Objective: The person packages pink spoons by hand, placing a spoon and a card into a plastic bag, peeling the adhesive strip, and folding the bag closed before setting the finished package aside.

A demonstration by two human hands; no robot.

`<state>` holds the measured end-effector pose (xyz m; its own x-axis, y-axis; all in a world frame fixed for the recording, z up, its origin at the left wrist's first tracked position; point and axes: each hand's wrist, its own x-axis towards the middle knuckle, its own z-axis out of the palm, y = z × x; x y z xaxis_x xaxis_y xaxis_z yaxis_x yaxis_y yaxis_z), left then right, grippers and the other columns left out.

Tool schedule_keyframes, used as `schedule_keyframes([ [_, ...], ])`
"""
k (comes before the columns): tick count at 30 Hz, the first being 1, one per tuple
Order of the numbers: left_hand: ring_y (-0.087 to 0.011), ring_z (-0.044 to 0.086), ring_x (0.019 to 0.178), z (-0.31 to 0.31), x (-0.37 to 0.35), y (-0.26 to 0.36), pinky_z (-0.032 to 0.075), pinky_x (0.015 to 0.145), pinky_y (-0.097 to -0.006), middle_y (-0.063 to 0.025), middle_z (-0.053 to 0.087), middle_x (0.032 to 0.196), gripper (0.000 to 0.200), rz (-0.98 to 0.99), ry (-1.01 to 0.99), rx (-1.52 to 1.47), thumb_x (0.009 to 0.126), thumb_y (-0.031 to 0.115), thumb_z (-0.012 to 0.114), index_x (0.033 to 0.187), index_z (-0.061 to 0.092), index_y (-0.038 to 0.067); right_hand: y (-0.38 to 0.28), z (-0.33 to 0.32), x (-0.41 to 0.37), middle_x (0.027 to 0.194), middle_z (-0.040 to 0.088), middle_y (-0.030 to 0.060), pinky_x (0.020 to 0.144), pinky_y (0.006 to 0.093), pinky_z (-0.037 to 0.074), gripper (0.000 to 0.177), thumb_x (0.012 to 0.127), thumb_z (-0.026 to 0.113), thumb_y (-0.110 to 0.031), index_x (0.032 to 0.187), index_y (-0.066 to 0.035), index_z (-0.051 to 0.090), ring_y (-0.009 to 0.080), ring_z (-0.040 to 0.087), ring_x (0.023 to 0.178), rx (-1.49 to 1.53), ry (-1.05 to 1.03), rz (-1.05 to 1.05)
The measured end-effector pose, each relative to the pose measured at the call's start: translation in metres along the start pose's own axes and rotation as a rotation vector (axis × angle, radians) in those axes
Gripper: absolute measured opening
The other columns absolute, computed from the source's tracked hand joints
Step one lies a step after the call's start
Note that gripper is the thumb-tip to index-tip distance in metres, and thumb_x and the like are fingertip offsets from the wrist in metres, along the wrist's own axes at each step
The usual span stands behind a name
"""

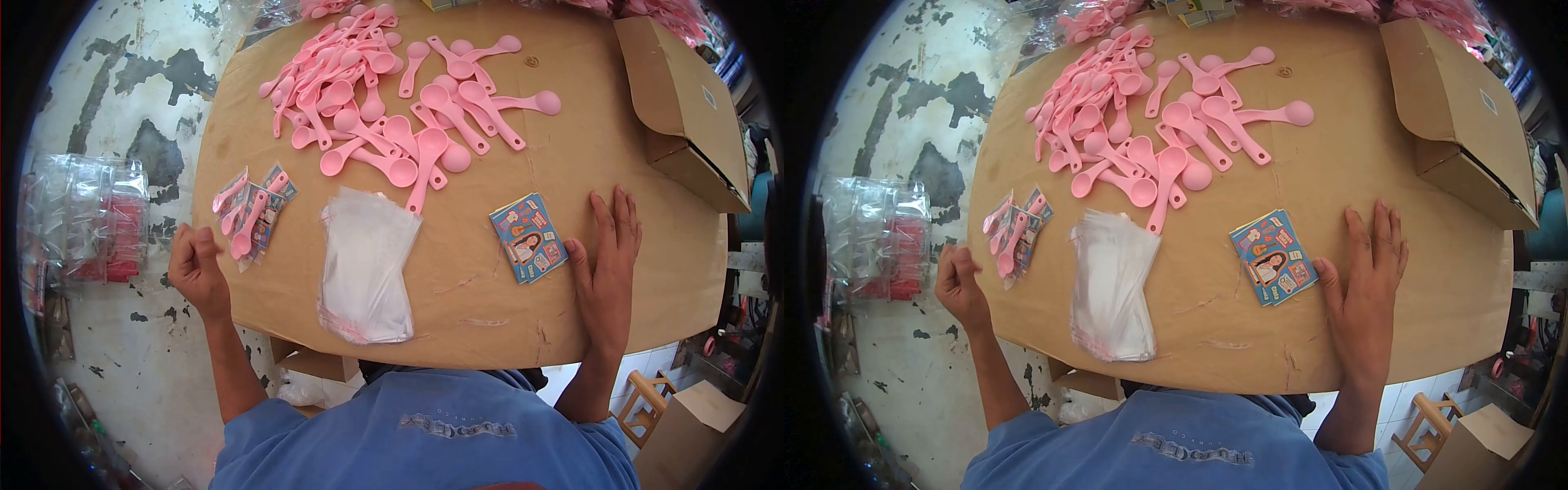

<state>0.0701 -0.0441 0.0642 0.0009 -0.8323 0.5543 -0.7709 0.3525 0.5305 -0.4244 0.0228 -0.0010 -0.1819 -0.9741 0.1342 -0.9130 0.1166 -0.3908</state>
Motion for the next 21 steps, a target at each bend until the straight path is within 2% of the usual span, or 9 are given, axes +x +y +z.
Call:
schedule_keyframes([
  [2, -0.0084, 0.038, 0.061, 0.001, -0.008, 0.003, 0.029, 0.058, -0.0256, -0.0014, 0.046, 0.073, 0.042, -0.078, 0.098, -0.112, 0.11, 0.022, 0.052, 0.073, 0.053, 0.002, 0.0, 0.0, -0.001, 0.166, 0.027, 0.0198, 0.126, 0.0559, 0.013, 0.057, 0.103, 0.057, -0.036, 0.152, -0.009, 0.046, 0.0375, 0.019, 0.156, 0.0, 0.003, -0.002],
  [5, -0.0068, 0.029, 0.054, 0.014, -0.009, 0.009, 0.024, 0.052, -0.0259, 0.0012, 0.038, 0.065, 0.04, -0.077, 0.135, -0.458, 0.112, 0.022, 0.048, 0.075, 0.051, 0.005, 0.002, 0.001, -0.001, 0.166, 0.028, 0.02, 0.125, 0.0558, 0.013, 0.055, 0.105, 0.055, -0.036, 0.152, -0.009, 0.047, 0.0377, 0.02, 0.156, -0.003, 0.01, -0.008],
  [8, -0.0052, 0.028, 0.055, 0.025, -0.014, 0.022, 0.02, 0.049, -0.0262, 0.0015, 0.039, 0.065, 0.035, -0.145, 0.178, -0.596, 0.112, 0.021, 0.045, 0.083, 0.055, 0.004, 0.003, 0.002, -0.002, 0.166, 0.028, 0.0201, 0.125, 0.0557, 0.013, 0.054, 0.105, 0.055, -0.035, 0.151, -0.009, 0.047, 0.0379, 0.019, 0.156, 0.002, 0.018, -0.019],
  [10, -0.0049, 0.031, 0.056, 0.029, -0.015, 0.036, 0.021, 0.048, -0.0239, 0.0013, 0.042, 0.068, 0.028, -0.189, 0.172, -0.517, 0.112, 0.023, 0.047, 0.094, 0.059, 0.004, 0.003, 0.002, -0.002, 0.165, 0.029, 0.0201, 0.126, 0.0555, 0.013, 0.053, 0.105, 0.054, -0.034, 0.151, -0.008, 0.047, 0.0378, 0.019, 0.156, 0.009, 0.02, -0.023],
  [13, -0.0049, 0.038, 0.059, 0.045, -0.02, 0.067, 0.026, 0.049, -0.0208, 0.0003, 0.047, 0.073, 0.028, -0.19, 0.198, -0.383, 0.11, 0.026, 0.05, 0.108, 0.063, 0.002, 0.004, 0.002, -0.003, 0.16, 0.039, 0.0204, 0.124, 0.0512, 0.022, 0.042, 0.105, 0.057, -0.027, 0.142, -0.006, 0.056, 0.0363, 0.03, 0.153, 0.106, 0.095, -0.017],
  [14, -0.0049, 0.041, 0.06, 0.049, -0.022, 0.072, 0.028, 0.05, -0.0199, -0.0002, 0.049, 0.075, 0.029, -0.179, 0.211, -0.337, 0.11, 0.027, 0.051, 0.112, 0.064, 0.001, 0.006, 0.001, -0.003, 0.155, 0.045, 0.0197, 0.122, 0.0484, 0.026, 0.037, 0.105, 0.057, -0.024, 0.137, -0.005, 0.059, 0.0344, 0.037, 0.149, 0.247, 0.159, 0.016],
  [16, -0.0052, 0.045, 0.062, 0.043, -0.033, 0.062, 0.032, 0.052, -0.0194, -0.0012, 0.054, 0.077, 0.031, -0.14, 0.045, -0.293, 0.109, 0.03, 0.053, 0.113, 0.064, 0.0, 0.009, 0.001, -0.006, 0.145, 0.056, 0.0182, 0.118, 0.0427, 0.035, 0.029, 0.105, 0.059, -0.019, 0.128, -0.003, 0.065, 0.0304, 0.049, 0.141, 0.528, 0.284, 0.086],
  [19, -0.0071, 0.052, 0.066, 0.04, -0.049, 0.063, 0.039, 0.055, -0.0215, -0.0038, 0.061, 0.081, 0.033, -0.174, -0.155, -0.324, 0.106, 0.031, 0.058, 0.103, 0.067, -0.001, 0.01, 0.002, -0.008, 0.115, 0.068, 0.0111, 0.098, 0.0311, 0.046, 0.019, 0.106, 0.06, -0.016, 0.108, 0.0, 0.068, 0.0188, 0.062, 0.111, 0.688, 0.523, 0.104],
  [21, -0.0082, 0.055, 0.067, 0.048, -0.059, 0.07, 0.041, 0.056, -0.0221, -0.0038, 0.061, 0.08, 0.028, -0.201, -0.234, -0.364, 0.104, 0.025, 0.063, 0.098, 0.068, -0.002, 0.016, 0.001, -0.013, 0.102, 0.065, 0.0069, 0.087, 0.0276, 0.045, 0.019, 0.107, 0.059, -0.017, 0.102, 0.0, 0.066, 0.0132, 0.058, 0.096, 0.767, 0.522, 0.118],
])
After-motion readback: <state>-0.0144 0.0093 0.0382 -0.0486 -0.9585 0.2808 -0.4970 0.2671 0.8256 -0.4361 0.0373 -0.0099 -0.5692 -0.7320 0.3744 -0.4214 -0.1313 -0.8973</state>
